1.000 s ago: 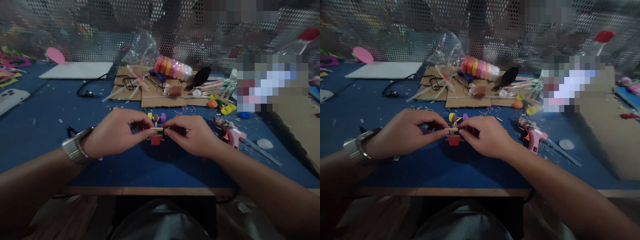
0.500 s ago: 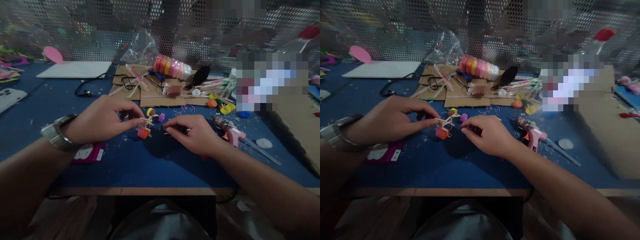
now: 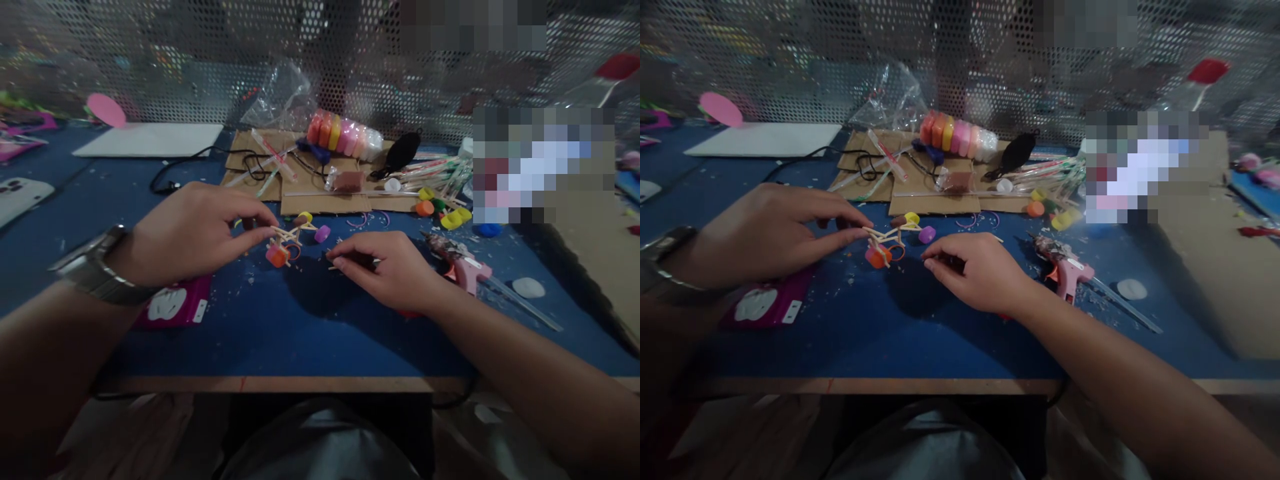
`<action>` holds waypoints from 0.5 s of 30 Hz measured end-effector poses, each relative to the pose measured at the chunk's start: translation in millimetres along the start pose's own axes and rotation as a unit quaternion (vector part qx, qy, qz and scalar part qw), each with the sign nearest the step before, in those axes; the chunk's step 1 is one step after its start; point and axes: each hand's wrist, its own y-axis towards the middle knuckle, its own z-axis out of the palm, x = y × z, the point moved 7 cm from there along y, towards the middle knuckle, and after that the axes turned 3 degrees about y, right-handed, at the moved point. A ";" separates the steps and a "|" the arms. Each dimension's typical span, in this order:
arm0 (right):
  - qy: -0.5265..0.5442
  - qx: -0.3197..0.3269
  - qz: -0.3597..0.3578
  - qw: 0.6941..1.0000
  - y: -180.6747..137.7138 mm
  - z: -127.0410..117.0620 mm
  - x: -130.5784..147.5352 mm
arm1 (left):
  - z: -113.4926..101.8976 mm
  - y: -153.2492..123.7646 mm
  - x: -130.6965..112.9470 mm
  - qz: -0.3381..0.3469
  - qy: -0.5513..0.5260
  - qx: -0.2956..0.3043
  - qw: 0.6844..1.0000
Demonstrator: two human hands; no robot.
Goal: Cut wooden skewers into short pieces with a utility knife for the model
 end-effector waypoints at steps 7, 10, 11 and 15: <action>0.000 0.005 0.006 1.000 0.8 0.3 -2.3 | -2.3 -0.5 5.0 -0.017 0.051 -0.008 0.999; 0.000 0.005 0.005 1.000 1.0 0.7 -2.1 | -7.4 -2.4 1.7 -0.025 0.055 -0.036 0.997; 0.000 0.006 0.005 1.000 1.1 0.8 -1.9 | -10.2 -3.4 -1.8 -0.024 0.053 -0.049 0.997; -0.012 0.008 0.020 1.000 2.0 -0.6 -4.4 | -14.0 -8.7 -32.1 0.035 0.018 -0.072 0.997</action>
